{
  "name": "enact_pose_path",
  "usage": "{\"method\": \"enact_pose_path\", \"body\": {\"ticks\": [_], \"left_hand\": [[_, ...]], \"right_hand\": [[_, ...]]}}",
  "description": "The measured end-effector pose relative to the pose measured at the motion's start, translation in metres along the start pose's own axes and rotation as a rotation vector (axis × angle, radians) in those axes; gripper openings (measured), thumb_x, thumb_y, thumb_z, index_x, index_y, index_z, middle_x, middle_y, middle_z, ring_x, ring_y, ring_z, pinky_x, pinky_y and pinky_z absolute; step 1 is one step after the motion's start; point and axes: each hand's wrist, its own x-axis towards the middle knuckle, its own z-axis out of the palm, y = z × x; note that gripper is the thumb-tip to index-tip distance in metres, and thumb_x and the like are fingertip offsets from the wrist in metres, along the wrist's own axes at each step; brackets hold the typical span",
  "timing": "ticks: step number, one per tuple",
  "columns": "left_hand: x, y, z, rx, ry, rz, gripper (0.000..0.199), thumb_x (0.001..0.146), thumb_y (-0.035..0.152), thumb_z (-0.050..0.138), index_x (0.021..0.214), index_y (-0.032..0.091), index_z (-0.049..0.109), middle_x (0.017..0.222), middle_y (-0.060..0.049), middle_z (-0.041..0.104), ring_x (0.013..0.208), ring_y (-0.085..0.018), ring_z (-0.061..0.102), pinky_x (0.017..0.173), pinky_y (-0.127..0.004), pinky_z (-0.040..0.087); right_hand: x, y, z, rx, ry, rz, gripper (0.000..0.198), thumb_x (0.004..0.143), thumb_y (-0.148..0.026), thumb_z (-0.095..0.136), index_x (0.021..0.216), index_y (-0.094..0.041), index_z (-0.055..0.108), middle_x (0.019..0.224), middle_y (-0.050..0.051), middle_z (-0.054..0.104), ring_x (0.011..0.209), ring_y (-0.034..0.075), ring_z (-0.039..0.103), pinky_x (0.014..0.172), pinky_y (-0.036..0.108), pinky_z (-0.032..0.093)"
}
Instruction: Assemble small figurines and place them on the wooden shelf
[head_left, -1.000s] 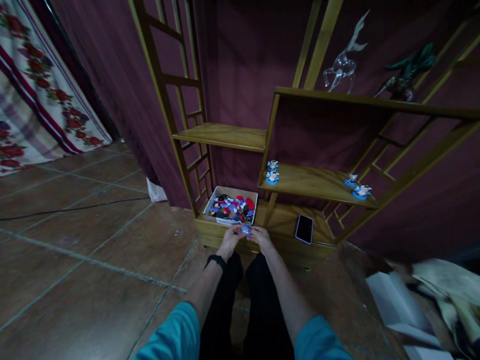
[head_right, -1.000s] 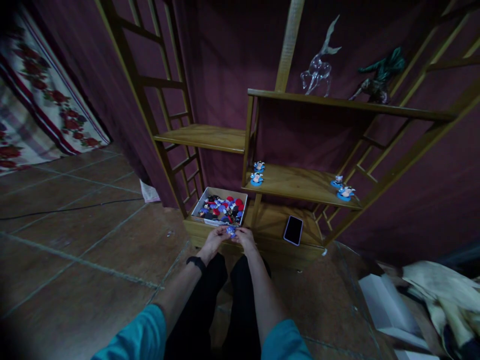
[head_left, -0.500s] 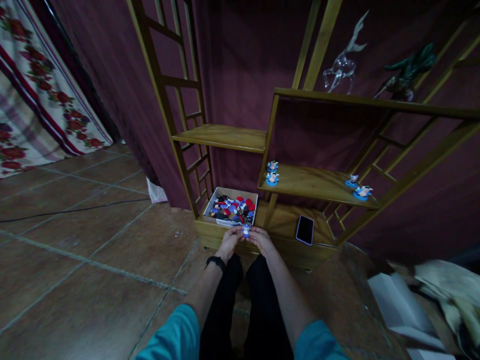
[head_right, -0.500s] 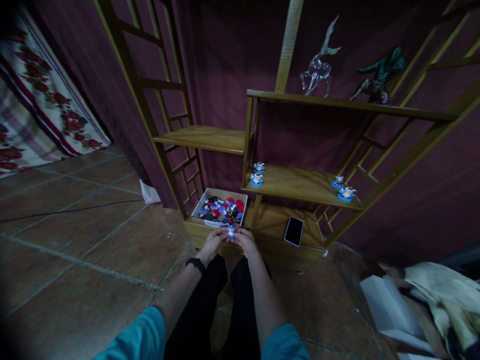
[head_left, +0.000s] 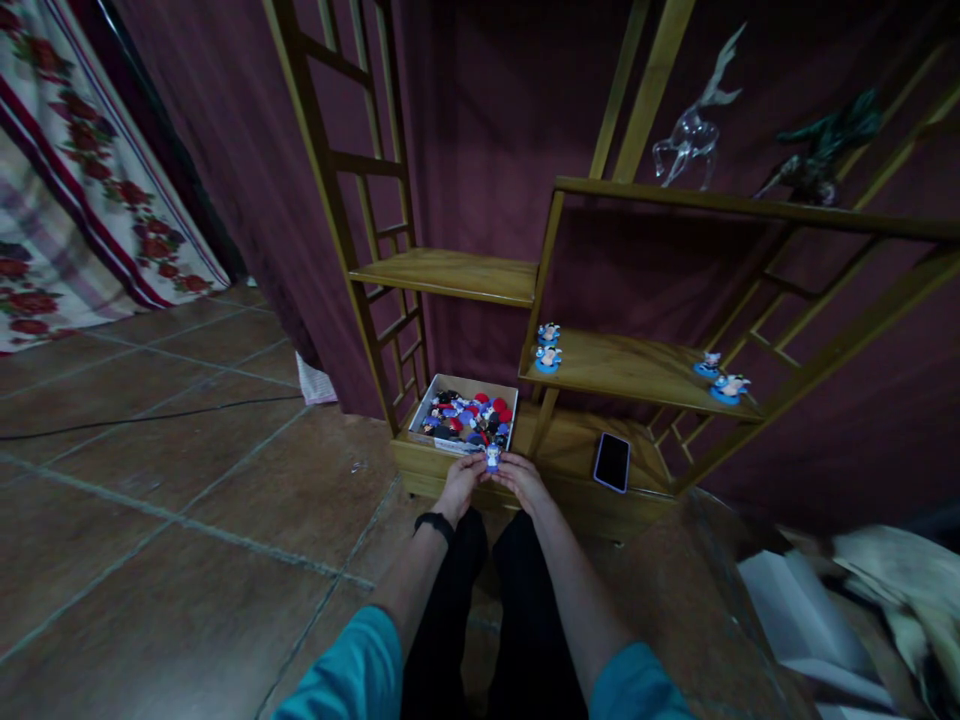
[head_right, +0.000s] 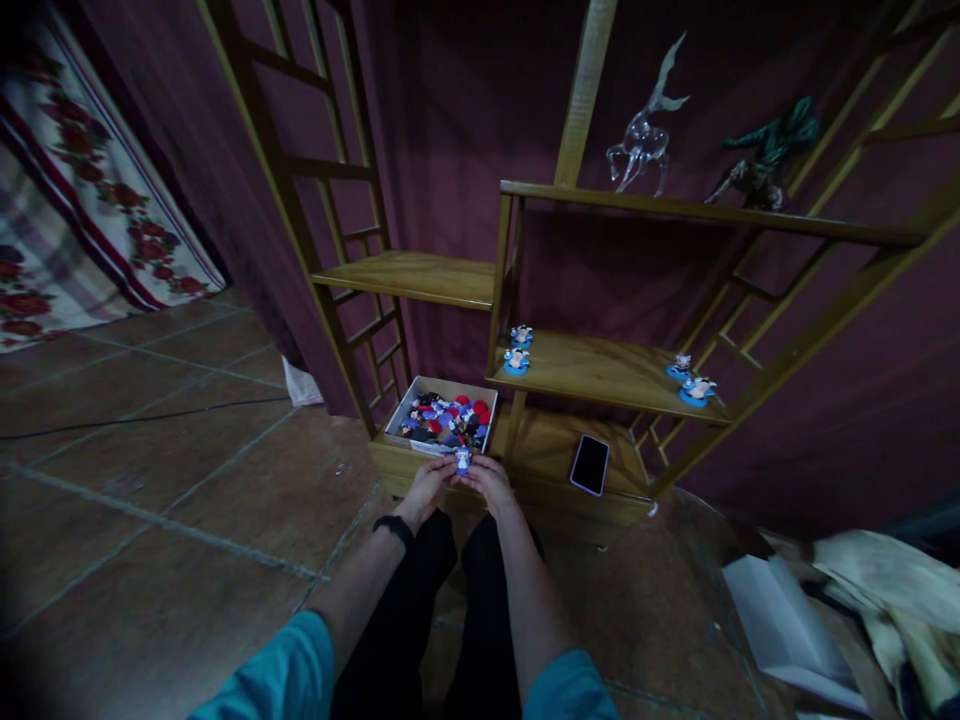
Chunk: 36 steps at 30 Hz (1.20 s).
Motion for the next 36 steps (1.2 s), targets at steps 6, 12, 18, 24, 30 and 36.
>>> {"method": "enact_pose_path", "body": {"ticks": [6,12,18,24,30,36], "left_hand": [[-0.0022,0.0011,-0.0008,-0.008,-0.052,0.004,0.025,0.055,0.010,0.074,0.079,0.011,0.066,0.074,-0.008,0.067,0.066,-0.013,0.061,0.064,-0.025,0.048],[-0.0037,0.0021,-0.0014,0.056,-0.074,0.025,0.035,0.047,0.010,0.077,0.081,0.012,0.066,0.067,-0.003,0.065,0.061,-0.011,0.058,0.064,-0.024,0.044],[-0.0054,0.0034,0.0004,0.048,-0.067,0.017,0.032,0.050,0.009,0.075,0.080,0.012,0.065,0.069,-0.004,0.064,0.063,-0.012,0.059,0.065,-0.025,0.044],[-0.0036,0.0019,0.0001,0.042,-0.009,0.011,0.026,0.053,0.008,0.073,0.077,0.012,0.065,0.069,-0.004,0.064,0.062,-0.011,0.058,0.062,-0.024,0.044],[-0.0021,-0.0003,-0.0010,0.055,-0.022,0.005,0.023,0.054,0.010,0.073,0.076,0.012,0.065,0.067,-0.004,0.063,0.059,-0.010,0.057,0.058,-0.022,0.045],[-0.0024,0.0005,-0.0004,0.073,-0.029,0.013,0.025,0.053,0.008,0.074,0.077,0.011,0.066,0.060,-0.002,0.060,0.055,-0.009,0.055,0.056,-0.021,0.044]], "right_hand": [[-0.0003,-0.0002,0.0013,0.007,-0.048,0.007,0.035,0.056,-0.014,0.072,0.090,-0.014,0.061,0.083,0.005,0.068,0.077,0.016,0.065,0.079,0.031,0.051],[0.0007,0.0011,0.0011,-0.031,-0.038,-0.001,0.039,0.054,-0.012,0.073,0.090,-0.016,0.060,0.081,0.003,0.067,0.078,0.015,0.064,0.077,0.029,0.050],[-0.0030,-0.0030,0.0046,-0.051,-0.026,0.004,0.037,0.053,-0.013,0.072,0.089,-0.017,0.060,0.080,0.003,0.067,0.075,0.014,0.064,0.074,0.028,0.050],[-0.0048,-0.0063,0.0049,-0.082,-0.006,0.019,0.034,0.055,-0.017,0.070,0.088,-0.017,0.061,0.078,0.003,0.068,0.072,0.015,0.064,0.071,0.028,0.050],[-0.0008,-0.0014,0.0009,-0.089,0.048,-0.001,0.029,0.057,-0.019,0.068,0.085,-0.017,0.061,0.073,0.002,0.068,0.068,0.014,0.064,0.068,0.027,0.050],[0.0022,0.0013,-0.0001,-0.113,0.064,0.008,0.029,0.057,-0.019,0.068,0.085,-0.017,0.061,0.073,0.002,0.068,0.066,0.014,0.064,0.064,0.025,0.051]]}}
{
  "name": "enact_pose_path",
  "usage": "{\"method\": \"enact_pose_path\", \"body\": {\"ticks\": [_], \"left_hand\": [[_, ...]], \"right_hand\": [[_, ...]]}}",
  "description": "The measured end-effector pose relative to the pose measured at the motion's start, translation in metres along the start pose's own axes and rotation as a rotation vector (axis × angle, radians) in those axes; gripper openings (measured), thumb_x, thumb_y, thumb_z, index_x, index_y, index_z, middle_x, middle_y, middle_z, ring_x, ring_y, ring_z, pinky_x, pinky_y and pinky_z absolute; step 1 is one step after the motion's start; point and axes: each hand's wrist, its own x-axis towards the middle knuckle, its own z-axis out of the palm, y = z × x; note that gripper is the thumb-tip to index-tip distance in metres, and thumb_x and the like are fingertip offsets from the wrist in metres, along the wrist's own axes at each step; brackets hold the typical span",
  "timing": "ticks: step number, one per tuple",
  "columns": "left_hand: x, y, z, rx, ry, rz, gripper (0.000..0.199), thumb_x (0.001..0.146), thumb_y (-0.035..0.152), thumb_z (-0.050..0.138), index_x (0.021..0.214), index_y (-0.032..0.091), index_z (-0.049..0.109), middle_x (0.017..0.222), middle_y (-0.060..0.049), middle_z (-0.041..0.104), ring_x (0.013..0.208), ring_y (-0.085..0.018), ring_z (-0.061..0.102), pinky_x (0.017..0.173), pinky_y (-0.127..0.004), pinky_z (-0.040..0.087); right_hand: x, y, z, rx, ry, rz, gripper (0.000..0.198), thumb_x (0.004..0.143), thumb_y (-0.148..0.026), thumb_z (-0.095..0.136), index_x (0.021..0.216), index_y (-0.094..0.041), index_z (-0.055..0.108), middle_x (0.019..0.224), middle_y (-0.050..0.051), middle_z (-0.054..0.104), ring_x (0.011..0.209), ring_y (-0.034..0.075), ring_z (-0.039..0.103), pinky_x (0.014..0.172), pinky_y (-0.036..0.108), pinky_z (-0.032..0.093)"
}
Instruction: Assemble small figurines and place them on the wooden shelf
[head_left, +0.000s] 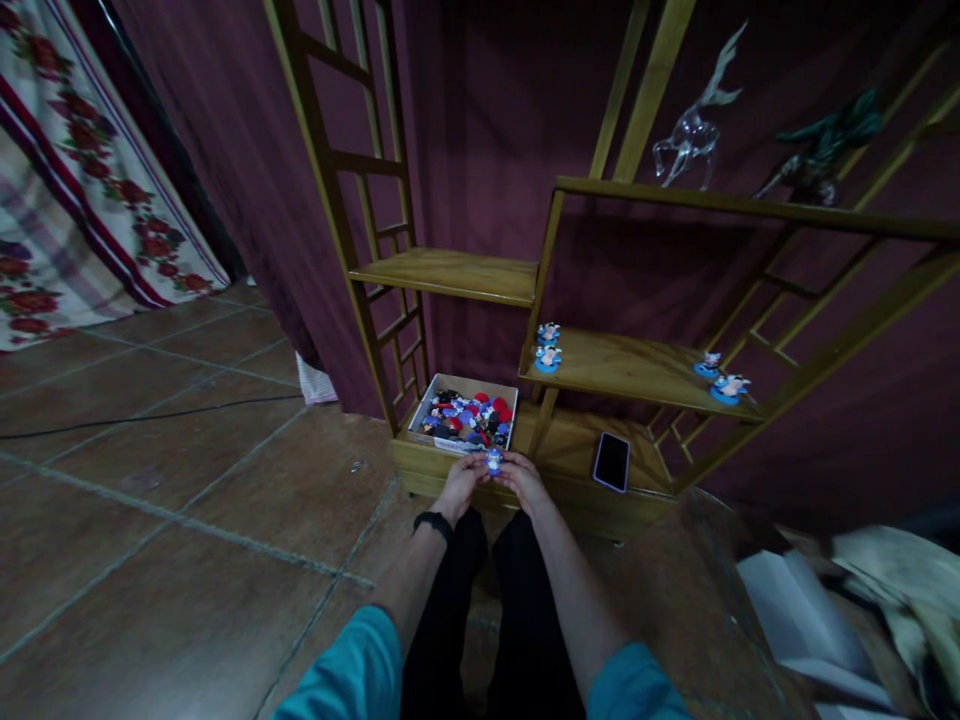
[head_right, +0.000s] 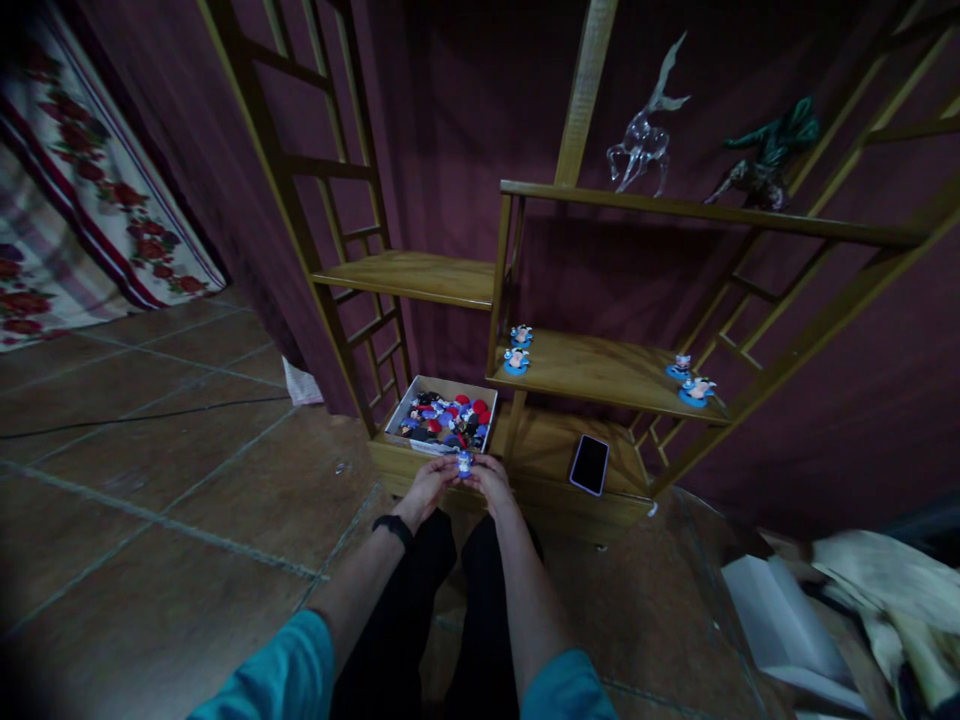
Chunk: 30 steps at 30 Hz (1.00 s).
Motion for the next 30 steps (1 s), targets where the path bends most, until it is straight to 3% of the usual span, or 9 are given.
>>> {"method": "enact_pose_path", "body": {"ticks": [17,30], "left_hand": [[0.0005,0.0007,-0.0001,-0.051,-0.053,-0.008,0.037,0.049,0.010,0.077,0.084,0.011,0.066,0.067,-0.003,0.063,0.061,-0.010,0.057,0.066,-0.024,0.044],[0.0002,0.0005,0.0013,-0.004,-0.063,0.030,0.046,0.043,0.014,0.080,0.086,0.011,0.065,0.071,-0.004,0.065,0.067,-0.013,0.058,0.070,-0.026,0.042]], "right_hand": [[-0.0012,-0.0034,0.0014,0.096,-0.015,-0.011,0.021,0.059,-0.015,0.067,0.079,-0.015,0.061,0.072,0.003,0.069,0.065,0.014,0.065,0.067,0.027,0.052],[-0.0093,-0.0090,0.0030,0.066,-0.074,-0.012,0.030,0.057,-0.013,0.070,0.086,-0.016,0.063,0.084,0.005,0.069,0.080,0.016,0.065,0.076,0.028,0.051]]}}
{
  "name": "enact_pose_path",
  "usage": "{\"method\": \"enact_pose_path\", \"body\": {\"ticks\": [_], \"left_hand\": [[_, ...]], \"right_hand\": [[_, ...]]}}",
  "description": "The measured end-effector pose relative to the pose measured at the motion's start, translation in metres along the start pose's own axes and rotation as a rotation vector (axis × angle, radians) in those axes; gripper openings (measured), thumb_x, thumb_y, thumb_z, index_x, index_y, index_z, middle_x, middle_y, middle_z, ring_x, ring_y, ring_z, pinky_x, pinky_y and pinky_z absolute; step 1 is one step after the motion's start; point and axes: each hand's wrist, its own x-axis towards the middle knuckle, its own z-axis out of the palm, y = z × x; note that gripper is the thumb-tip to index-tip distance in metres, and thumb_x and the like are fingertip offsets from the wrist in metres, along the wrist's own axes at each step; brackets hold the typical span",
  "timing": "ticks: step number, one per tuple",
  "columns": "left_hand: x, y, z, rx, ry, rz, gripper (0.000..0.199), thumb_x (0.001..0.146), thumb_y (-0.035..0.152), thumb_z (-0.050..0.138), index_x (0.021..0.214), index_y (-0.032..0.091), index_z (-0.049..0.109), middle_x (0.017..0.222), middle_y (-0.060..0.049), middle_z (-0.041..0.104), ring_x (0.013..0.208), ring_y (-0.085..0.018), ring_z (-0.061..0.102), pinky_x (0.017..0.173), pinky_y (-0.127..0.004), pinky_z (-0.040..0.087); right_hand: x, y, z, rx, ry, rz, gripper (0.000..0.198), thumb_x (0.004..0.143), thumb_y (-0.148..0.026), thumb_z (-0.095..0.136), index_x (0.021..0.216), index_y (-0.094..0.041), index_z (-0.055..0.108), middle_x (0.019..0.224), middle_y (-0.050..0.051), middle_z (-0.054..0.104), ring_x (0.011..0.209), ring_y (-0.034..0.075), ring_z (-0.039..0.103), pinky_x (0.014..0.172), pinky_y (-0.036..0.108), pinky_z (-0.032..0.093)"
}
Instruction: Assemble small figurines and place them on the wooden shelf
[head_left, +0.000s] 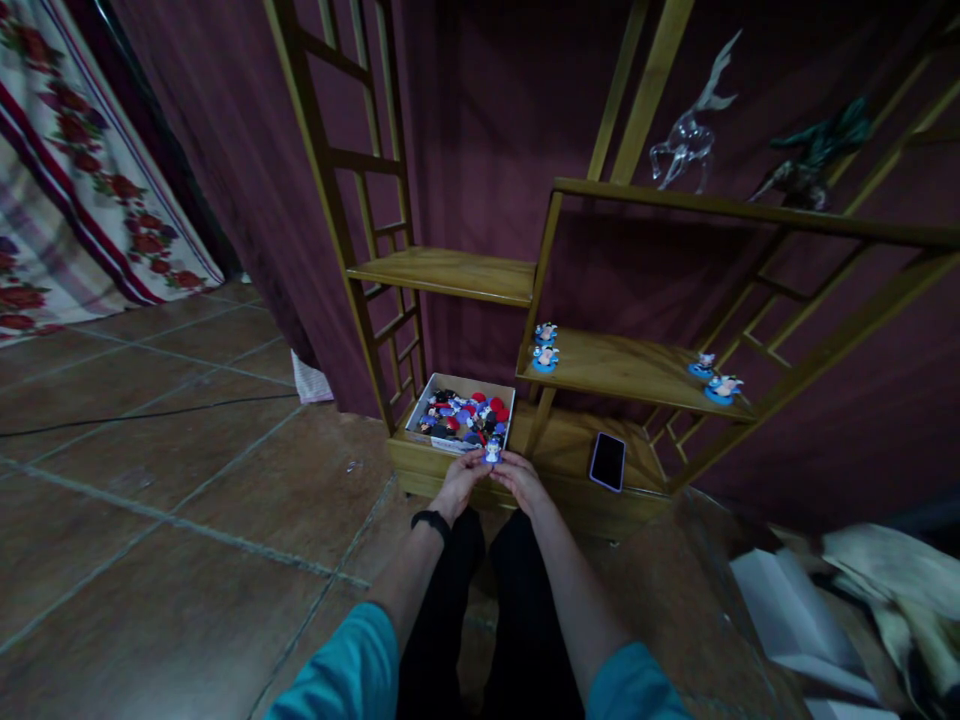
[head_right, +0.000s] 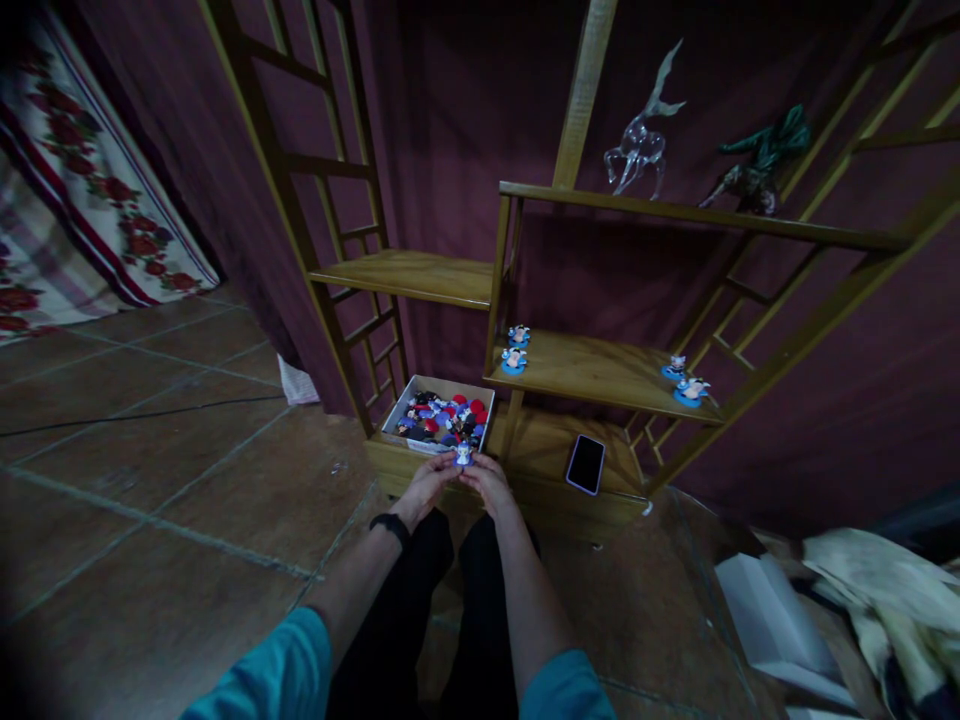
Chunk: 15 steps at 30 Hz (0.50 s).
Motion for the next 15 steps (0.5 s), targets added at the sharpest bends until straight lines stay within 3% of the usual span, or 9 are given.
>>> {"method": "enact_pose_path", "body": {"ticks": [8,15], "left_hand": [[-0.0007,0.0027,0.0001,-0.001,-0.047,-0.036,0.047,0.045,0.016,0.080,0.089,0.010,0.065,0.077,-0.007,0.067,0.068,-0.014,0.060,0.069,-0.026,0.042],[-0.0021,0.0040,0.0014,0.010,-0.011,-0.009,0.045,0.043,0.014,0.080,0.086,0.011,0.065,0.076,-0.006,0.067,0.071,-0.015,0.060,0.072,-0.028,0.042]], "right_hand": [[0.0041,0.0034,-0.0033,0.025,-0.010,0.001,0.033,0.055,-0.013,0.072,0.087,-0.016,0.063,0.087,0.005,0.069,0.081,0.017,0.065,0.076,0.030,0.052],[0.0054,0.0050,-0.0038,0.016,-0.013,0.018,0.036,0.055,-0.013,0.071,0.091,-0.016,0.063,0.089,0.005,0.069,0.082,0.015,0.064,0.077,0.027,0.050]]}}
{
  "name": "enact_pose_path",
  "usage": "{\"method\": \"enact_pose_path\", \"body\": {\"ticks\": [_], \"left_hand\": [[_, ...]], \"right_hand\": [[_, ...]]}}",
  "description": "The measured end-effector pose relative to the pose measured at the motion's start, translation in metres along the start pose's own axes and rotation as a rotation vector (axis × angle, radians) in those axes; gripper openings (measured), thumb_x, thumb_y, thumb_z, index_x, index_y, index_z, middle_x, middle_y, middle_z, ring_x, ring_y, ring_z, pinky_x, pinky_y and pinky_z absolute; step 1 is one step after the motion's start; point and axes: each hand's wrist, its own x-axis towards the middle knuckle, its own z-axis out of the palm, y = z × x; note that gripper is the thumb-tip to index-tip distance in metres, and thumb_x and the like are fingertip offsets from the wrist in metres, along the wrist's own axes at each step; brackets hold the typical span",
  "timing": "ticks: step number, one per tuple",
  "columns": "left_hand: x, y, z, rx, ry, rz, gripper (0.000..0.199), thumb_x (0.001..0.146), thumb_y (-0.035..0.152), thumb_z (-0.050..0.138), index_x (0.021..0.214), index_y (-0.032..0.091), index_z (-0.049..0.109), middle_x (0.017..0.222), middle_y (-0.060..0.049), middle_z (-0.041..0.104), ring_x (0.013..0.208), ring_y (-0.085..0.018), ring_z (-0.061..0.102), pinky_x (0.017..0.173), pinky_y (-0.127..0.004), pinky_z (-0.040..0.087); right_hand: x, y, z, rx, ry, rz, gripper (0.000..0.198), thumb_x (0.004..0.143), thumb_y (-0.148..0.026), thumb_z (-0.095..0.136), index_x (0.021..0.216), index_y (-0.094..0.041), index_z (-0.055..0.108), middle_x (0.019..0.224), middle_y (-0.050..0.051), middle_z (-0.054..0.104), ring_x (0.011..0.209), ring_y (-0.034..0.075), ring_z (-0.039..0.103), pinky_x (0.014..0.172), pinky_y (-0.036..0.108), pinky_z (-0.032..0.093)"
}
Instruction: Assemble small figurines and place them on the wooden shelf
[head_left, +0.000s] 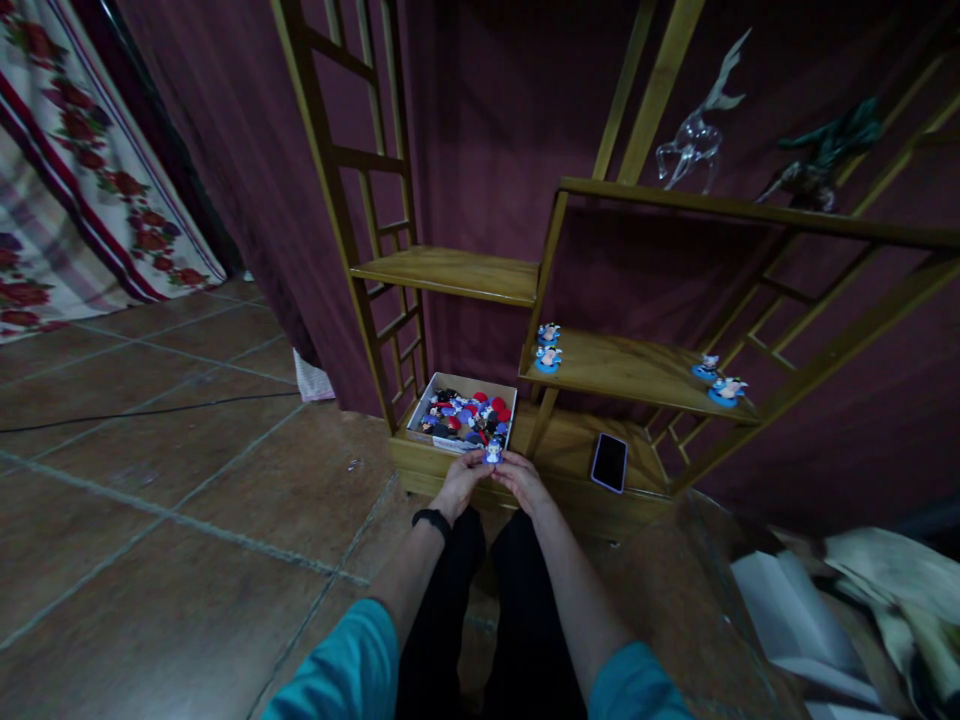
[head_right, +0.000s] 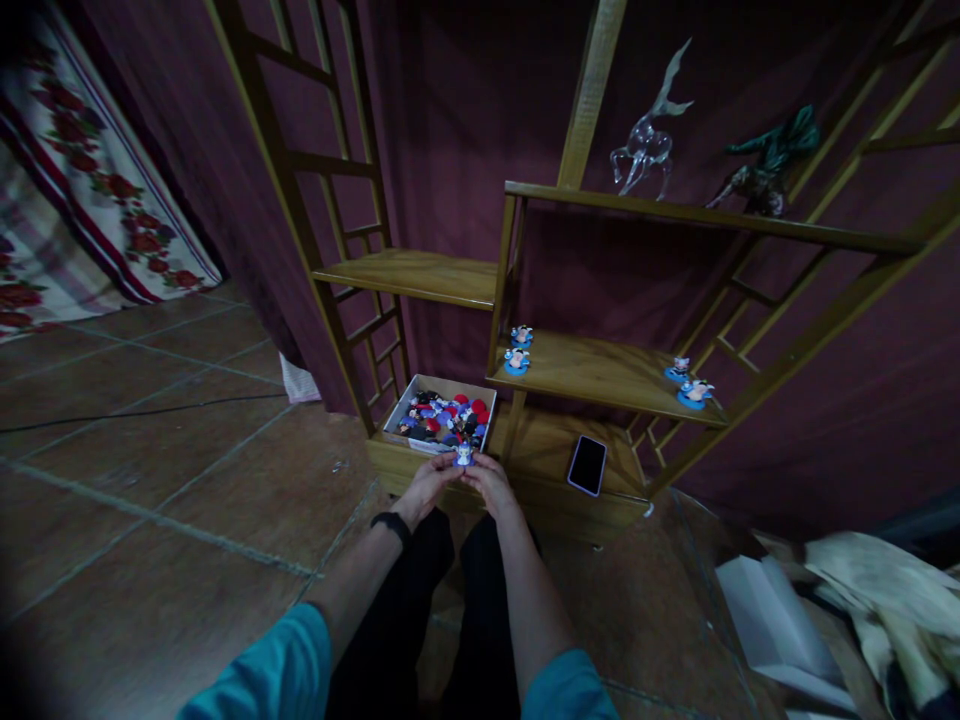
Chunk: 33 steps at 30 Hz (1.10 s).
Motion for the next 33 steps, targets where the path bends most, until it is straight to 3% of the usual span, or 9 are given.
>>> {"method": "enact_pose_path", "body": {"ticks": [5,14,33], "left_hand": [[0.002,-0.006,-0.001,0.035,0.064,0.068,0.039,0.044,0.014,0.079,0.079,0.011,0.063,0.072,-0.004,0.066,0.069,-0.015,0.059,0.072,-0.029,0.043],[0.003,-0.006,-0.003,0.046,0.059,0.115,0.036,0.043,0.015,0.080,0.074,0.011,0.062,0.069,-0.002,0.065,0.066,-0.013,0.059,0.070,-0.027,0.043],[-0.002,0.002,0.002,-0.123,0.068,-0.029,0.021,0.064,0.020,0.073,0.076,0.012,0.057,0.067,-0.003,0.062,0.060,-0.010,0.061,0.063,-0.023,0.050]], "right_hand": [[-0.002,-0.003,0.002,-0.015,-0.041,-0.003,0.032,0.057,-0.016,0.071,0.089,-0.015,0.065,0.089,0.006,0.069,0.081,0.016,0.064,0.076,0.027,0.049],[-0.002,0.000,0.000,0.002,-0.072,-0.015,0.028,0.060,-0.017,0.071,0.088,-0.015,0.066,0.091,0.006,0.069,0.083,0.016,0.064,0.078,0.028,0.049],[-0.002,0.000,0.003,-0.065,0.025,0.031,0.023,0.069,-0.031,0.067,0.086,-0.016,0.063,0.075,0.006,0.068,0.064,0.013,0.063,0.061,0.024,0.051]]}}
